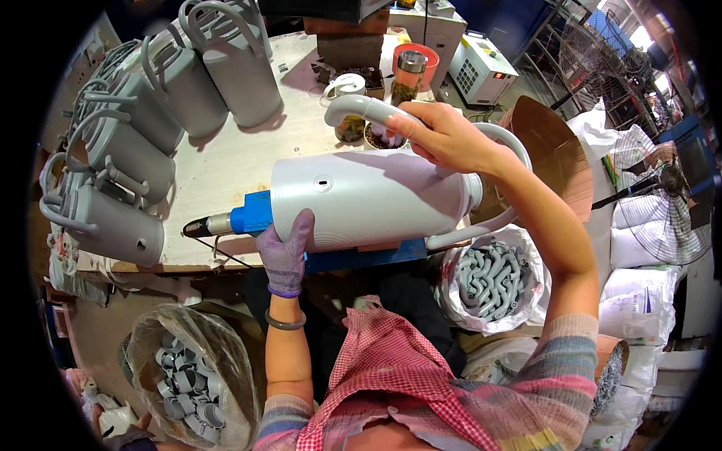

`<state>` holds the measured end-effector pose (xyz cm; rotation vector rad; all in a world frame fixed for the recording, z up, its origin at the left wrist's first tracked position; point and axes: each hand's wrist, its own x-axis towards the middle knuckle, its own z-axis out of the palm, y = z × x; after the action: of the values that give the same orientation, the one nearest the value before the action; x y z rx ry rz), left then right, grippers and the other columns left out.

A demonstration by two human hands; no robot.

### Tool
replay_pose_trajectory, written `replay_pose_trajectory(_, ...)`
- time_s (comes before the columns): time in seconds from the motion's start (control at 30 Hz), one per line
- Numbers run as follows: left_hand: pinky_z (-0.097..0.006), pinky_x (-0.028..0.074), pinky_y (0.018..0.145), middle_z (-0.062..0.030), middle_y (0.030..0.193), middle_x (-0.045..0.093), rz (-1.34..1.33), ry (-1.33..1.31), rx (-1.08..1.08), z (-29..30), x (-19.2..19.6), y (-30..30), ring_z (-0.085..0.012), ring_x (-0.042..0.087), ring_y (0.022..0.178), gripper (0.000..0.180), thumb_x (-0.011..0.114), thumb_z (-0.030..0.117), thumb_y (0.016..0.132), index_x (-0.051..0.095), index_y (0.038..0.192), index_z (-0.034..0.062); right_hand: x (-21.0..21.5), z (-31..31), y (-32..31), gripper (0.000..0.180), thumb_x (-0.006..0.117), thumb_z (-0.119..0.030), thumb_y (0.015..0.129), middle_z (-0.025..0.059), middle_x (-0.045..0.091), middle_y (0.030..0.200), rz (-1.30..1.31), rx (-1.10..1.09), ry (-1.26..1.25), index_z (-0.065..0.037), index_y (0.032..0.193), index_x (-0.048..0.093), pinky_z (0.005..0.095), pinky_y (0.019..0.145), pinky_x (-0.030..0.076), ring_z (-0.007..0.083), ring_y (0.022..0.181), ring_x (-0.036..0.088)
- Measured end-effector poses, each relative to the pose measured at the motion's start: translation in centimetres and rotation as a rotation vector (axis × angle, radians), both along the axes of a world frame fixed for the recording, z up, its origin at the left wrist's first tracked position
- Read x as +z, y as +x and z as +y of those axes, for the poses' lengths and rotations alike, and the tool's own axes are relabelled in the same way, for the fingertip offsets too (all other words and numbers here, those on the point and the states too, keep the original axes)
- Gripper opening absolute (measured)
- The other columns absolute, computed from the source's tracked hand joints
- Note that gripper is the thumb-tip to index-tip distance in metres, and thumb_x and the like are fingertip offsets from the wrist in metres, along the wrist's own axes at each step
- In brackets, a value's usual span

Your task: The person assembles gray plastic watering cans by inserting small white circular components into the nozzle area using a blue handheld tool. They repeatedly pick up a watering can, position it on the tool, and press the nozzle to secure the part. The person then inspects the assembled unit and places it on a nearby table.

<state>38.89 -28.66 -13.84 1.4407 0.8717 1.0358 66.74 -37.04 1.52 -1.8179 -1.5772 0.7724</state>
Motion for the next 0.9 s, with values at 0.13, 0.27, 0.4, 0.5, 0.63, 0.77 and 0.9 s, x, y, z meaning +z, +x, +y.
replay_pose_trajectory(0.13,-0.03,0.05,0.079,-0.0067,0.09,0.072,0.029,0.006,-0.008,0.2,-0.2,-0.1,-0.0119,0.061,0.083,0.042,0.077,0.034,0.087,0.071,0.101,-0.0048,-0.4,0.5,-0.6,0.056,0.048,-0.056,0.099,0.002,0.051,0.062,-0.002,0.037,-0.089,-0.002,0.097,0.065,0.0307,0.054,0.04,0.0113,0.058,0.05)
replay_pose_trajectory(0.27,-0.031,0.05,0.078,-0.0076,0.088,0.072,0.099,0.032,0.005,0.6,0.2,0.1,-0.0125,0.061,0.082,0.04,0.077,0.034,0.088,0.072,0.099,-0.0046,-0.2,1.0,-0.6,0.052,0.049,-0.051,0.1,0.0015,0.05,0.061,0.033,0.02,-0.056,-0.002,0.098,0.065,0.0294,0.052,0.04,0.011,0.056,0.049)
replay_pose_trajectory(0.4,-0.029,0.05,0.075,-0.007,0.084,0.072,0.09,-0.034,-0.023,0.1,1.0,-0.2,-0.0112,0.061,0.078,0.039,0.077,0.032,0.087,0.071,0.097,-0.0049,1.4,0.3,-0.1,0.049,0.048,-0.048,0.102,-0.0018,0.047,0.057,0.152,-0.074,-0.014,-0.002,0.097,0.064,0.0261,0.048,0.036,0.0065,0.051,0.044)
replay_pose_trajectory(0.5,-0.028,0.05,0.073,-0.0058,0.084,0.072,0.042,0.003,-0.002,-0.3,1.0,-0.2,-0.0096,0.06,0.077,0.036,0.079,0.029,0.086,0.071,0.096,-0.0051,0.7,0.5,0.0,0.049,0.048,-0.048,0.102,-0.0011,0.047,0.056,0.118,-0.034,-0.017,-0.002,0.097,0.064,0.0259,0.048,0.035,0.0062,0.05,0.044)
replay_pose_trajectory(0.63,-0.028,0.05,0.072,-0.0046,0.083,0.072,0.054,-0.001,-0.009,-0.2,0.6,-0.4,-0.0087,0.059,0.076,0.033,0.08,0.025,0.085,0.071,0.096,-0.005,0.3,0.4,0.1,0.051,0.048,-0.049,0.102,0.0002,0.048,0.057,0.131,-0.048,-0.066,-0.001,0.096,0.064,0.0272,0.049,0.036,0.0078,0.051,0.045)
replay_pose_trajectory(0.77,-0.028,0.05,0.072,-0.0042,0.082,0.072,0.05,0.006,0.004,-0.1,1.0,-0.1,-0.0087,0.058,0.074,0.031,0.079,0.024,0.085,0.071,0.096,-0.0047,-0.9,0.7,-0.3,0.054,0.05,-0.052,0.1,0.0019,0.049,0.058,-0.009,0.036,0.004,0.0,0.094,0.064,0.0296,0.05,0.039,0.0113,0.052,0.047)
replay_pose_trajectory(0.9,-0.028,0.05,0.072,-0.0046,0.082,0.072,0.061,0.029,-0.005,0.1,0.7,-0.2,-0.009,0.058,0.075,0.031,0.079,0.023,0.086,0.071,0.097,-0.0044,-0.4,1.0,-0.5,0.052,0.05,-0.05,0.1,0.0,0.047,0.056,0.012,0.045,-0.088,-0.001,0.094,0.064,0.027,0.047,0.036,0.0079,0.051,0.045)
